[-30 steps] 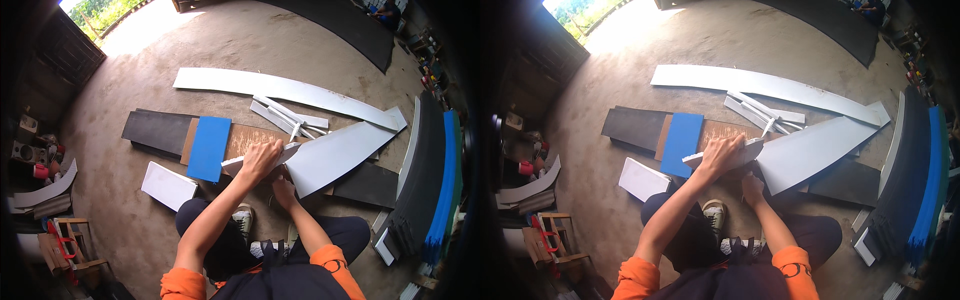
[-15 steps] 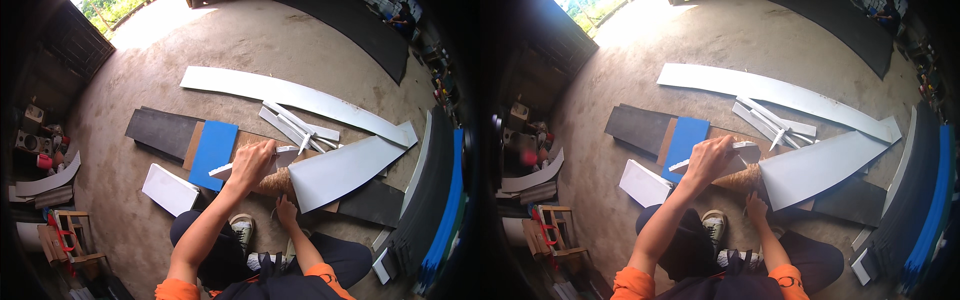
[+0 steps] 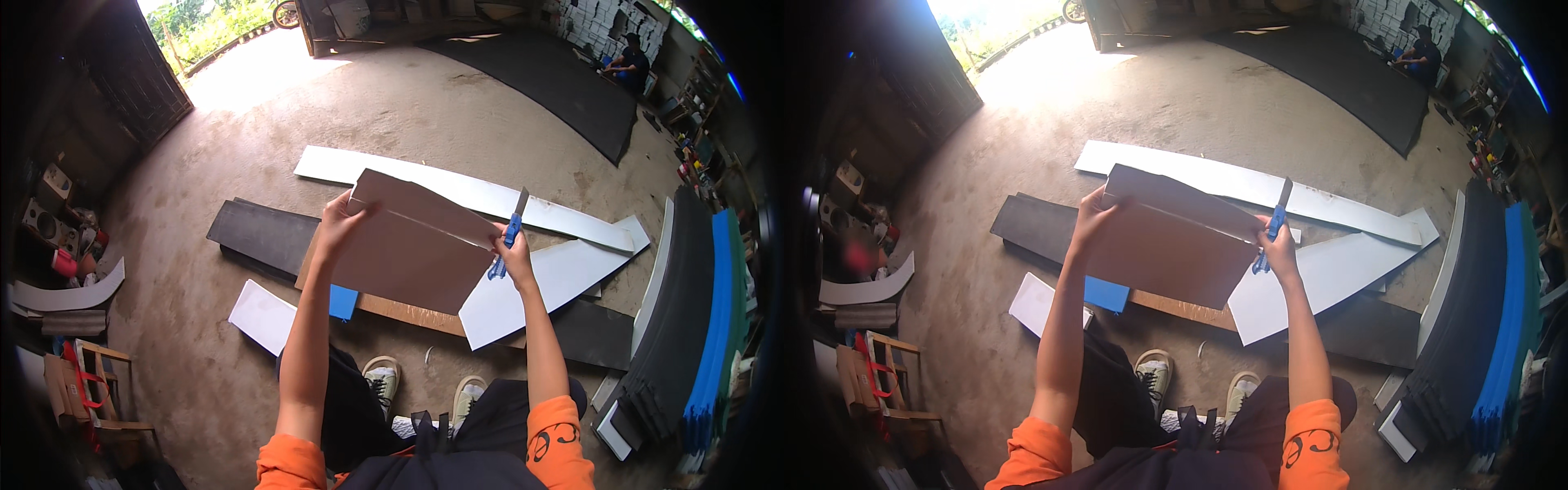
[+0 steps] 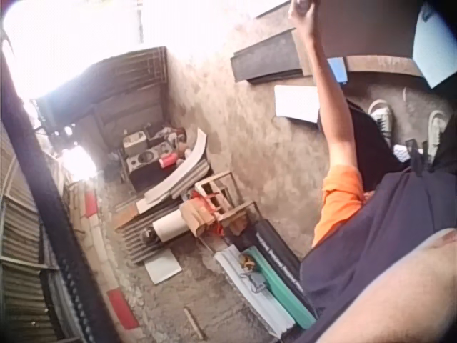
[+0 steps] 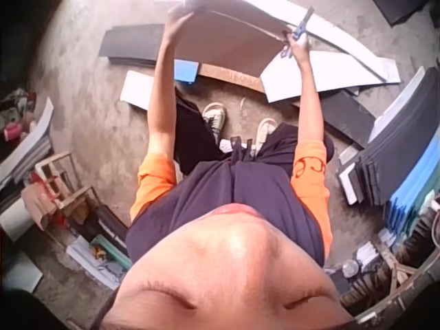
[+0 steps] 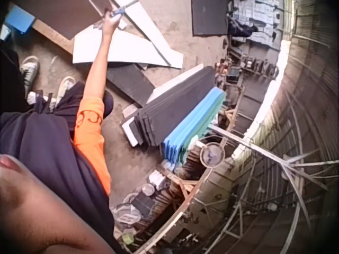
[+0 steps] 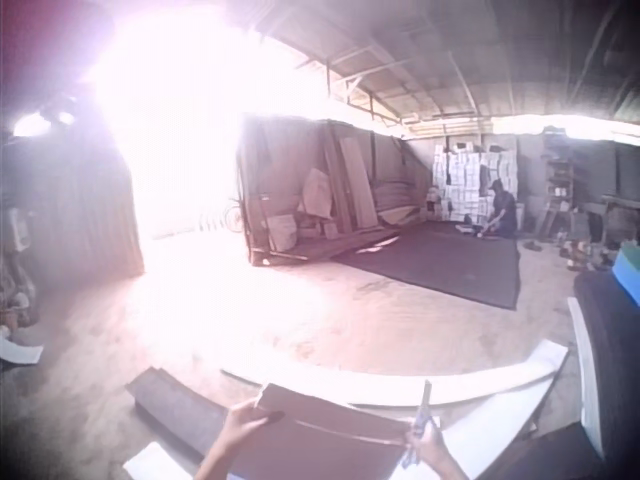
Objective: The person sits on the floor and uses a utility knife to cut white sheets of material, using a blue sheet as a template for sizing. They repeatedly align the blue template, score the white sheet, and break off the cut pieces.
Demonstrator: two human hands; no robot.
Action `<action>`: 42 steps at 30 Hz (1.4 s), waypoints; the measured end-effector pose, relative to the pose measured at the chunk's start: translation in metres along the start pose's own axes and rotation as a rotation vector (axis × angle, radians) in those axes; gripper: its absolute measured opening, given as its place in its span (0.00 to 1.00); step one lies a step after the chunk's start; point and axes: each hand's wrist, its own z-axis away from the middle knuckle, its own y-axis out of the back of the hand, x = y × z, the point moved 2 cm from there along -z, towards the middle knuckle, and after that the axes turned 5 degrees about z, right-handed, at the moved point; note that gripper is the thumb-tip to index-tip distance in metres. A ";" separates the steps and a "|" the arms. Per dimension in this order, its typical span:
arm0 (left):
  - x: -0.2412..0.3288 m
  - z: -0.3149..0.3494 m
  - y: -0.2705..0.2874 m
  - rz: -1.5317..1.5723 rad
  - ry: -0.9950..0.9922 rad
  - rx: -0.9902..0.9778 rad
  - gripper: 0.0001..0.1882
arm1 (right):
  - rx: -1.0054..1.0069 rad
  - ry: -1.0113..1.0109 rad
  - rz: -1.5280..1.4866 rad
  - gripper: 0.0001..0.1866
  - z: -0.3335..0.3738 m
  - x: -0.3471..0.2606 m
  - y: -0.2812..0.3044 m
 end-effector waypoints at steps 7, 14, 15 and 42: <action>-0.017 0.014 0.025 -0.609 0.028 0.296 0.20 | 0.258 -0.190 -0.018 0.11 0.008 0.049 -0.004; -0.035 0.034 0.069 -0.544 0.239 0.380 0.19 | 0.200 -0.384 0.468 0.16 0.006 0.158 -0.031; -0.037 0.033 0.062 -0.486 0.244 0.362 0.19 | 0.154 -0.355 0.431 0.16 0.000 0.181 -0.028; -0.197 0.320 0.135 0.483 0.090 1.241 0.21 | -1.008 -0.504 -0.126 0.24 0.124 0.071 -0.347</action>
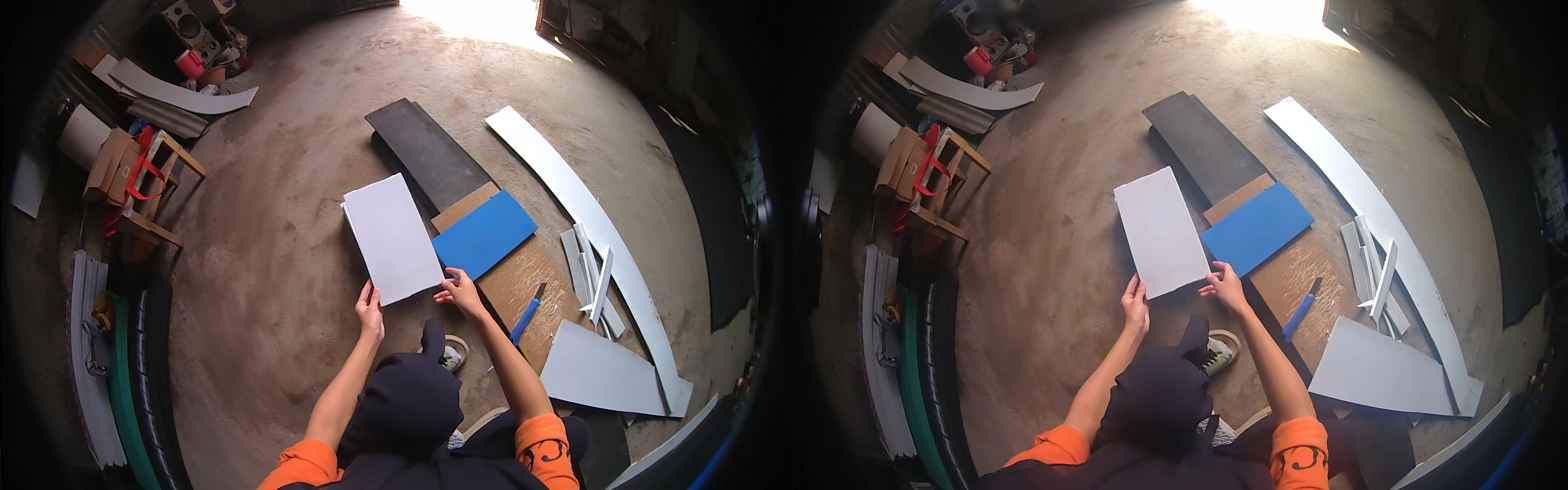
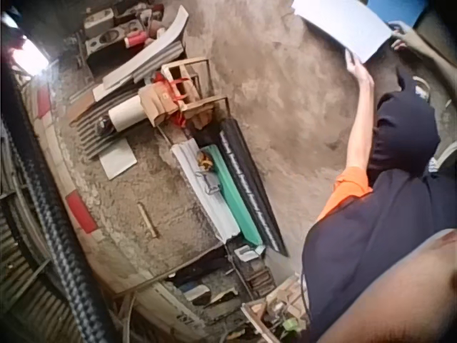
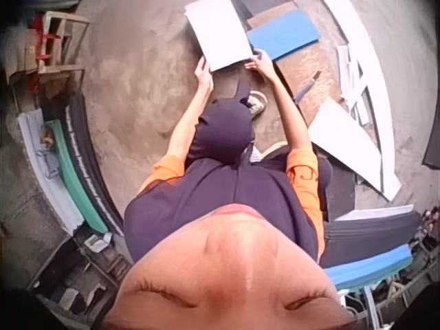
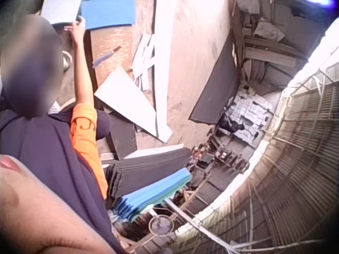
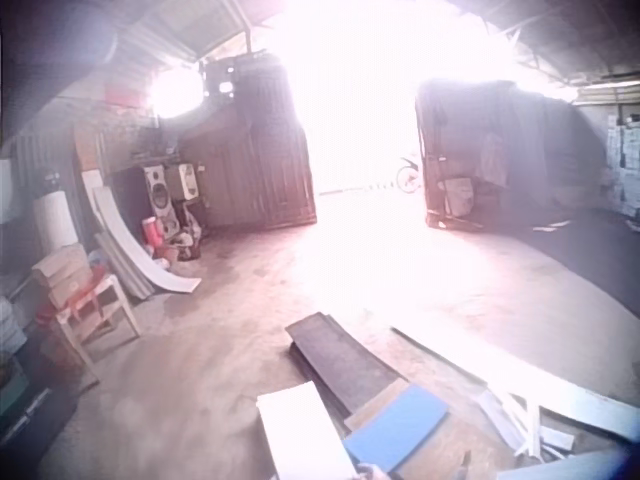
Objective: The person sits on the floor and uses a utility knife to cut white sheets of material, using a blue sheet as a template for sizing. They repeatedly align the blue template, score the white sheet, and break off the cut pieces.
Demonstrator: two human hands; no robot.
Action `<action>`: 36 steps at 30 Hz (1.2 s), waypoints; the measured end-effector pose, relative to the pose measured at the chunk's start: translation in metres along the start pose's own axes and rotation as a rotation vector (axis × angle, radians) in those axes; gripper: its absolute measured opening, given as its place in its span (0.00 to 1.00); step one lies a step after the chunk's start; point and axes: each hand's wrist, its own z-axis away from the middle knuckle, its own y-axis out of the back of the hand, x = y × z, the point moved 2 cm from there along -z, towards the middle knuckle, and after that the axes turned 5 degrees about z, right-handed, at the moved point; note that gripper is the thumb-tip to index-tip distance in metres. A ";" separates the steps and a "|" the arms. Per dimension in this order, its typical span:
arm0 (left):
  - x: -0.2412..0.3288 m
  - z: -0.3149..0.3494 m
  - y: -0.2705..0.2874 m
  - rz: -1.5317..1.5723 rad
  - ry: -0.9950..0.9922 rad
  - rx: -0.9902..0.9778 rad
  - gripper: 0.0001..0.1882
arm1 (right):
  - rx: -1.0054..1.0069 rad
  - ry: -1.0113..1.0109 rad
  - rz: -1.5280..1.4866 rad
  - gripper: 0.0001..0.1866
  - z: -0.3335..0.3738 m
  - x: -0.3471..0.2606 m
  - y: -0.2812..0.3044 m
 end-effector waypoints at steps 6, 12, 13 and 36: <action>-0.019 -0.046 0.029 -0.194 -0.085 0.168 0.21 | 0.126 0.007 0.230 0.16 -0.069 0.034 -0.025; -0.024 -0.078 0.014 -0.562 -0.178 0.267 0.17 | 0.181 0.076 0.455 0.15 -0.106 0.022 -0.020; -0.028 -0.076 0.012 -0.614 -0.184 0.290 0.17 | 0.160 0.087 0.518 0.16 -0.107 0.023 -0.014; -0.104 0.013 -0.115 -1.089 -0.517 -0.666 0.15 | 0.775 0.113 0.864 0.21 0.115 0.088 0.192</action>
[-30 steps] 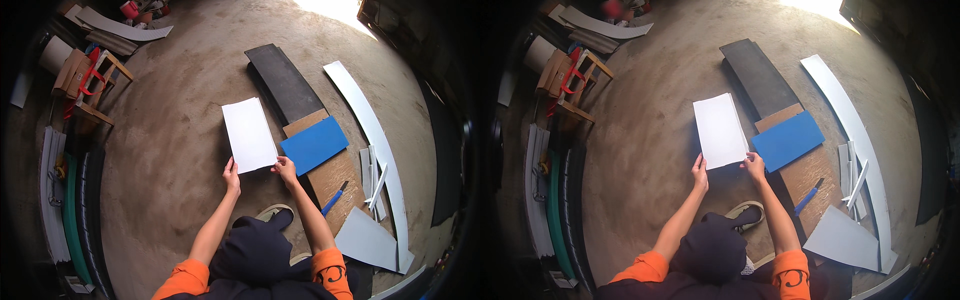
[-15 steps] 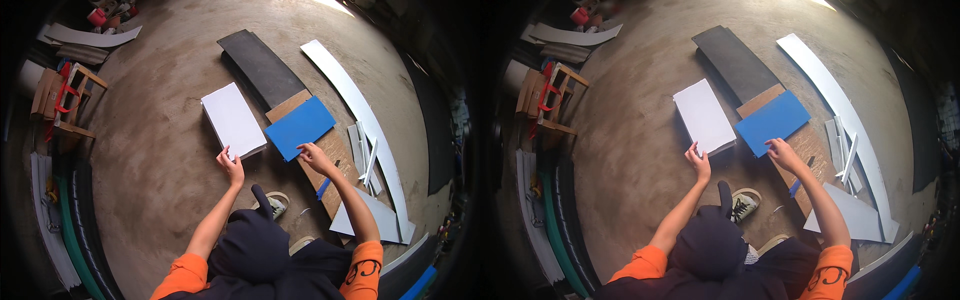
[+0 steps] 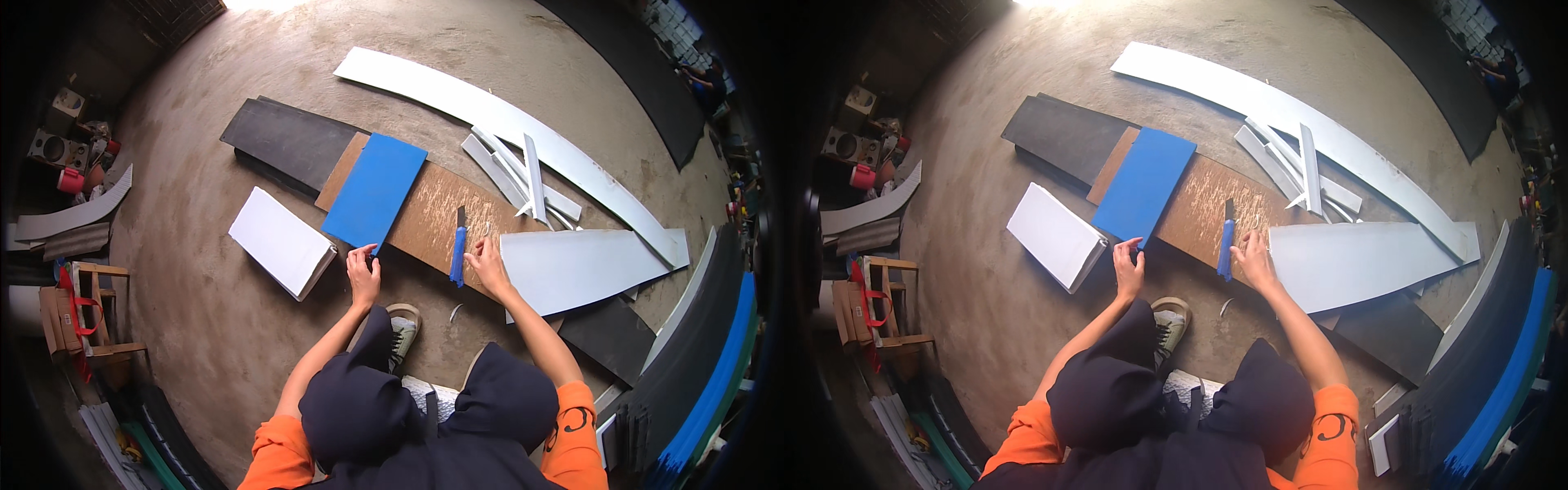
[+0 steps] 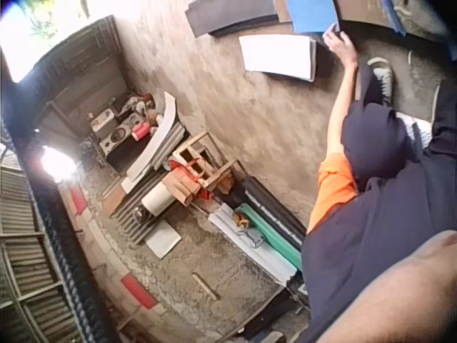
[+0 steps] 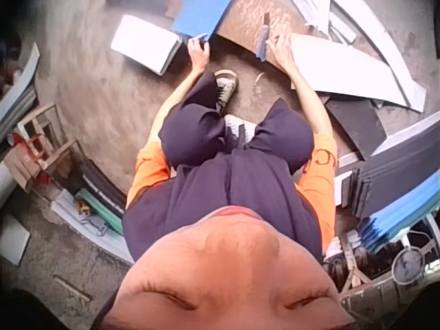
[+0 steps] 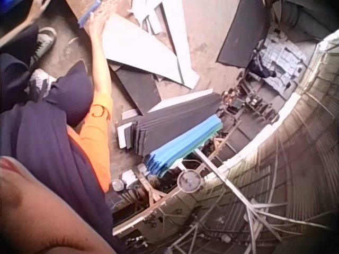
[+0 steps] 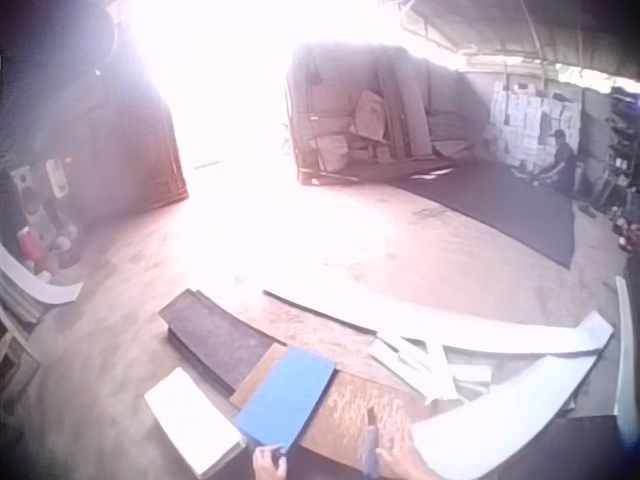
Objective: The person sits on the floor and uses a utility knife to cut white sheets of material, using a blue sheet as a template for sizing. They repeatedly align the blue template, score the white sheet, and break off the cut pieces.
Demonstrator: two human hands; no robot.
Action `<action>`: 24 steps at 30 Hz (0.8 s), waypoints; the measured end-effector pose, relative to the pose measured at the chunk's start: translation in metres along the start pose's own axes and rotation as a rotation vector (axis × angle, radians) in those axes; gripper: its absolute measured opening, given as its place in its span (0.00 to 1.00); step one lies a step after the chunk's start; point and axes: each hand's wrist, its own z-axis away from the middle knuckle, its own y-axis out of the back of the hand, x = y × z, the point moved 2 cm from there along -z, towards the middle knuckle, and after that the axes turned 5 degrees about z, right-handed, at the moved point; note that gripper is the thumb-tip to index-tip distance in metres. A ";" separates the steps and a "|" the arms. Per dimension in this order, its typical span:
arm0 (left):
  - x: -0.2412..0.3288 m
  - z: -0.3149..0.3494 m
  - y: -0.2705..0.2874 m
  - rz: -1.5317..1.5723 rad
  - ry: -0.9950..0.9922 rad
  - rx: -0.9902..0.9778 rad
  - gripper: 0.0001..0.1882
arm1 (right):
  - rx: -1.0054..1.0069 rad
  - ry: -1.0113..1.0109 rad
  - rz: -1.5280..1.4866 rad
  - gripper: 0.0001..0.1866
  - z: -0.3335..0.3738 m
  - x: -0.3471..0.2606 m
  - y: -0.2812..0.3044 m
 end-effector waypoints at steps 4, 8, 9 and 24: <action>-0.002 -0.005 0.002 0.081 0.085 0.064 0.14 | -0.012 0.117 0.265 0.27 -0.005 -0.031 -0.021; -0.004 -0.017 0.016 0.055 0.140 0.204 0.13 | -0.022 0.026 0.267 0.23 -0.009 -0.030 -0.027; -0.004 -0.022 0.017 0.125 0.189 0.259 0.12 | 0.002 0.031 0.118 0.23 -0.010 -0.024 -0.026; 0.142 0.001 -0.187 0.382 0.030 -0.334 0.22 | 0.527 -0.585 -0.890 0.14 0.099 0.118 0.160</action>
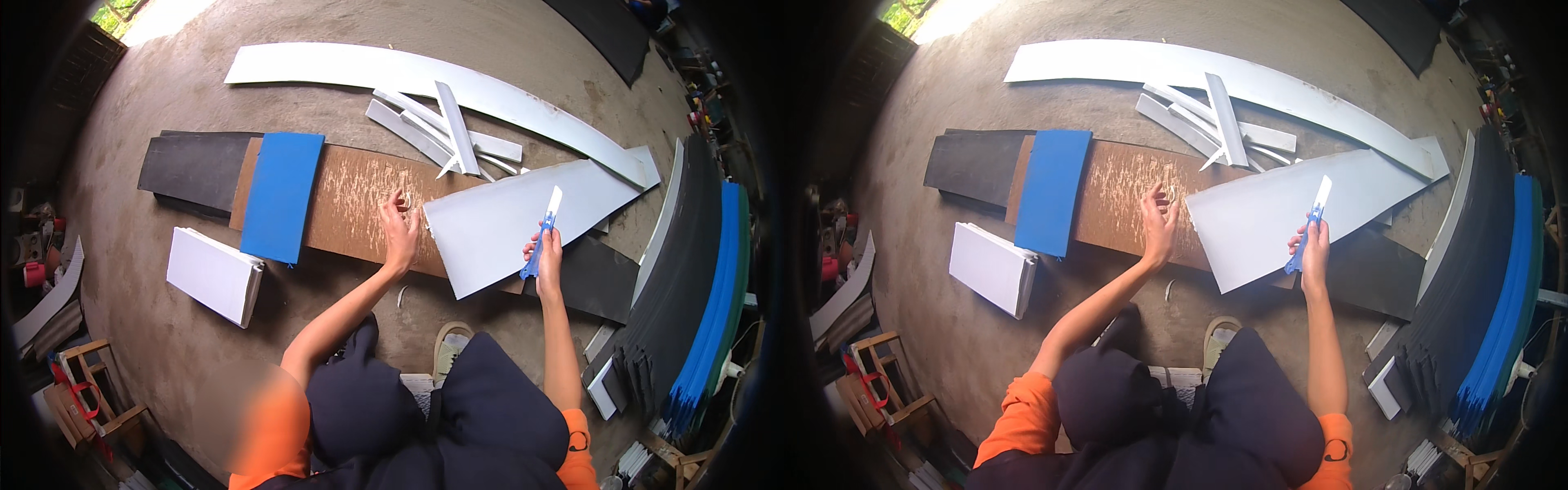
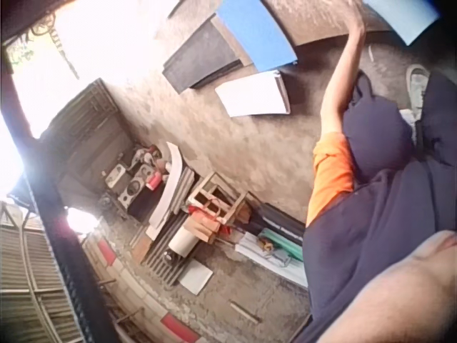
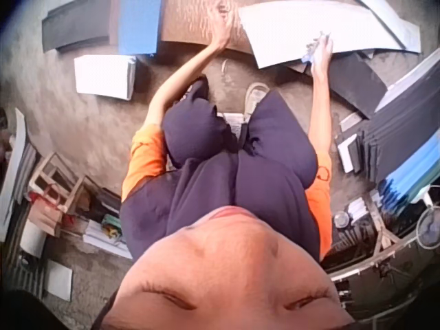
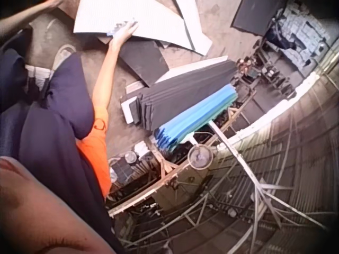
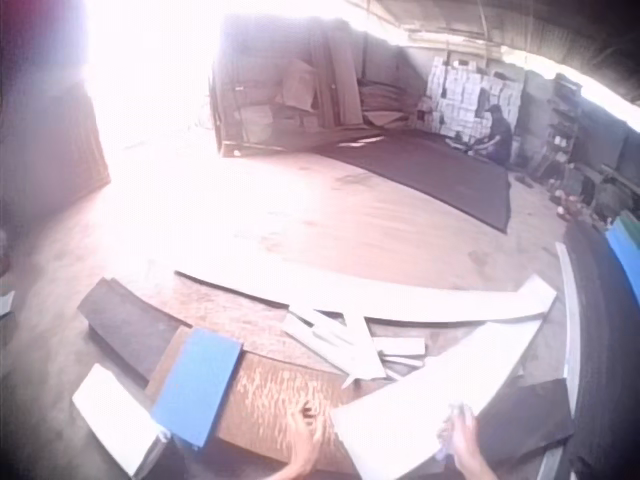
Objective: The person sits on the floor and uses a utility knife to cut white sheets of material, using a blue sheet as a template for sizing. They repeatedly align the blue template, score the white sheet, and break off the cut pieces.
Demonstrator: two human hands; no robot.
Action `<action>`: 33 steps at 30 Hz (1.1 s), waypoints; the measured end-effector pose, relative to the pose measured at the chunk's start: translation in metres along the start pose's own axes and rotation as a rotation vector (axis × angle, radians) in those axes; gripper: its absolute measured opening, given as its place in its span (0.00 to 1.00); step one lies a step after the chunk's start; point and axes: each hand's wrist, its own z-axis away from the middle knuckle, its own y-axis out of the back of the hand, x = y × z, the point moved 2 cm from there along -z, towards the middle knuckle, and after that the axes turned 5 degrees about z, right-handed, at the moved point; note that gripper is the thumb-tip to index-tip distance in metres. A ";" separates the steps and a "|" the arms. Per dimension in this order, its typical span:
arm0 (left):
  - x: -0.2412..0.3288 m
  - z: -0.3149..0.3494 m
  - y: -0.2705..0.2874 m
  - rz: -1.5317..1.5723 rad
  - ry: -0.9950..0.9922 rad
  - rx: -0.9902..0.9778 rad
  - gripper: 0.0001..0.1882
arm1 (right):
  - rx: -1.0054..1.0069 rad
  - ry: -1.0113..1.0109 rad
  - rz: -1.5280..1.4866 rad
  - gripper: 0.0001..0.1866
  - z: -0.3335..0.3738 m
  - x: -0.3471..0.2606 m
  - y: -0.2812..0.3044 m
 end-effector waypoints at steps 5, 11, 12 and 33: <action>-0.007 0.024 -0.040 0.085 0.154 -0.111 0.29 | 0.029 -0.012 0.049 0.14 0.008 0.006 0.012; 0.004 0.029 -0.054 0.159 0.305 -0.178 0.35 | 0.011 0.008 -0.003 0.14 0.002 0.009 0.030; -0.007 0.024 -0.051 0.117 0.253 -0.146 0.35 | 0.010 0.028 0.003 0.14 0.001 0.004 0.029; -0.061 -0.101 0.234 -0.638 -0.093 -0.085 0.27 | -0.280 0.256 0.908 0.17 -0.049 -0.029 -0.100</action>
